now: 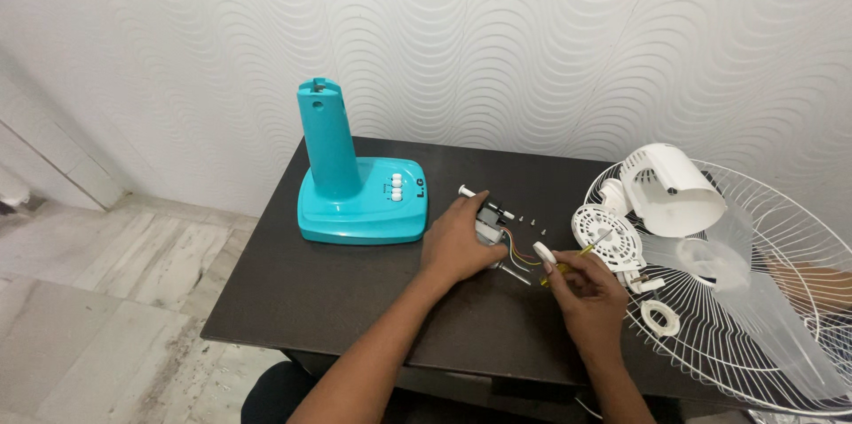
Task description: The person assembles the internal components of an electric fan motor on a table. They attach a black plastic part to the motor housing, secure it with screws using a screwdriver, and then attach a white circular fan component to the motor shaft.
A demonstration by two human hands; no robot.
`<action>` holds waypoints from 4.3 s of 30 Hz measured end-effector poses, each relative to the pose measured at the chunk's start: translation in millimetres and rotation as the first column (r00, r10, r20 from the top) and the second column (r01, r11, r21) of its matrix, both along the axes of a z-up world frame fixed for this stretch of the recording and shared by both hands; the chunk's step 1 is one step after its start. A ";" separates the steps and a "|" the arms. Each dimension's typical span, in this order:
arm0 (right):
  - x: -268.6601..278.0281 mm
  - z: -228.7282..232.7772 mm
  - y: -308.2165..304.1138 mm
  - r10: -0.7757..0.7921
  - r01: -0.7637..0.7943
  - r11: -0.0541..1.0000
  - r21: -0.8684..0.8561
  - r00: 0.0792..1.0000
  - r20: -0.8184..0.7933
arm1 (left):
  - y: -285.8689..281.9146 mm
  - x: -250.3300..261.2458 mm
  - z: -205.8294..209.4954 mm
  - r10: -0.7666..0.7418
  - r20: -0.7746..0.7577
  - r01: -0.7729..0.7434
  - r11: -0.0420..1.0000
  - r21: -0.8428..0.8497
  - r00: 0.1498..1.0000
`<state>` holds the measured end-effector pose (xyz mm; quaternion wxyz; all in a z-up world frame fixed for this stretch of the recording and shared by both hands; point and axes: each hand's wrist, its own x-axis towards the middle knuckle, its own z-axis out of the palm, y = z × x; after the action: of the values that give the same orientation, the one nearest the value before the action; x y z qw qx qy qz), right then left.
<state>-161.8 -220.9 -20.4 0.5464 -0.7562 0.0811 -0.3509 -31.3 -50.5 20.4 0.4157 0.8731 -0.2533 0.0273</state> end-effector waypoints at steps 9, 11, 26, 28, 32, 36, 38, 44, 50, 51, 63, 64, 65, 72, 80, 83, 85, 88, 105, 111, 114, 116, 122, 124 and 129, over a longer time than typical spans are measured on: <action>0.1 3.7 4.6 -0.091 0.095 0.971 -0.220 0.995 0.029 | 9.4 28.9 -32.4 -0.357 -0.264 0.078 0.711 -0.699 0.896; 2.1 -1.4 0.8 -0.099 0.104 0.941 -0.323 0.995 0.032 | 9.7 40.1 -40.4 -0.522 -0.387 -0.010 0.586 -0.810 0.761; 21.8 -14.8 -9.1 -0.024 -0.032 0.993 -0.116 0.889 -0.458 | -2.5 63.7 -80.5 -0.837 -0.301 -0.290 0.179 -0.940 0.457; 21.2 -13.4 -10.9 0.005 -0.031 0.998 -0.048 0.886 -0.463 | -1.7 63.9 -86.0 -0.833 -0.298 -0.311 0.161 -0.937 0.467; 17.2 -14.3 -12.3 0.061 -0.051 0.998 0.035 0.924 -0.378 | -3.3 63.3 -85.1 -0.834 -0.320 -0.362 0.157 -0.919 0.449; 13.1 -16.0 -12.0 0.086 -0.067 0.994 0.088 0.967 -0.241 | -1.8 57.2 -75.0 -0.828 -0.322 -0.263 0.220 -0.940 0.458; 12.0 -14.6 -10.1 0.082 -0.060 0.990 0.126 0.980 -0.179 | 0.0 54.3 -67.6 -0.859 -0.231 -0.148 0.183 -0.972 0.457; 12.0 5.4 4.5 0.109 -0.106 0.990 0.089 0.993 -0.032 | 2.4 46.7 -54.7 -0.866 -0.198 0.010 0.228 -0.974 0.458; 26.5 40.8 18.0 -0.007 0.003 0.989 -0.149 1.000 -0.022 | -1.4 48.6 -62.2 -0.851 -0.215 0.031 0.261 -0.965 0.480; 30.7 46.7 18.1 -0.008 0.019 0.960 -0.280 0.999 0.043 | -2.4 49.8 -63.5 -0.849 -0.216 0.033 0.264 -0.964 0.483; 48.7 69.2 8.9 0.098 -0.027 0.751 -0.660 0.993 0.071 | -2.4 51.6 -63.5 -0.831 -0.244 0.018 0.291 -0.956 0.500; 49.0 69.1 8.3 0.107 -0.032 0.749 -0.662 0.991 0.074 | -1.8 51.3 -62.8 -0.828 -0.250 0.021 0.300 -0.954 0.501; 49.0 69.3 7.7 0.116 -0.036 0.747 -0.664 0.990 0.077 | -1.1 51.2 -62.1 -0.826 -0.255 0.024 0.309 -0.951 0.502; 50.6 74.5 9.9 0.072 -0.004 0.681 -0.732 0.995 0.062 | -2.4 51.9 -61.4 -0.774 -0.326 0.054 0.420 -0.906 0.543; 51.7 79.5 10.2 0.091 -0.045 0.643 -0.764 0.996 0.018 | 0.2 50.2 -59.2 -0.834 -0.239 0.051 0.303 -0.951 0.497; 51.7 77.3 9.8 0.060 -0.028 0.683 -0.730 0.998 0.018 | -0.4 49.4 -59.3 -0.833 -0.247 0.069 0.321 -0.945 0.495; 51.9 77.3 9.1 0.099 -0.046 0.698 -0.714 0.995 0.032 | -1.3 50.4 -59.4 -0.837 -0.240 0.076 0.316 -0.946 0.492; 55.1 79.4 7.9 0.119 -0.086 0.673 -0.734 0.993 -0.007 | -2.5 50.2 -60.2 -0.844 -0.234 0.066 0.302 -0.951 0.482; 53.6 57.7 12.3 -0.016 -0.051 0.920 -0.388 0.986 -0.168 | -2.7 51.8 -64.8 -0.817 -0.249 0.088 0.341 -0.936 0.520; 55.6 35.6 7.5 0.063 -0.094 0.925 -0.368 0.993 -0.096 | -3.6 55.7 -63.9 -0.843 -0.226 0.064 0.293 -0.954 0.489; 56.4 24.6 3.7 0.111 -0.163 0.941 -0.298 0.977 -0.183 | 6.4 58.8 -58.2 -0.900 -0.283 0.047 0.315 -0.948 0.331; 53.8 17.4 1.8 0.128 -0.201 0.953 -0.227 0.945 -0.300 | 14.3 62.2 -53.6 -0.891 -0.329 0.128 0.383 -0.915 0.313; 52.4 2.4 -5.3 0.228 -0.299 0.918 -0.260 0.935 -0.270 | 22.9 64.8 -55.2 -0.928 -0.339 0.176 0.363 -0.915 0.155; 53.3 -1.0 -5.4 0.292 -0.350 0.898 -0.266 0.927 -0.234 | 18.5 69.9 -58.5 -0.911 -0.383 0.211 0.409 -0.888 0.153; 52.3 -2.1 -6.0 0.382 -0.425 0.876 -0.229 0.900 -0.209 | 9.0 84.8 -68.7 -0.832 -0.530 0.304 0.554 -0.775 0.165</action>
<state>-109.5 -226.9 -22.4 0.4918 -0.8486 -0.0843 -0.1758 53.4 -41.5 -48.3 0.6642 0.4337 -0.3077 -0.5255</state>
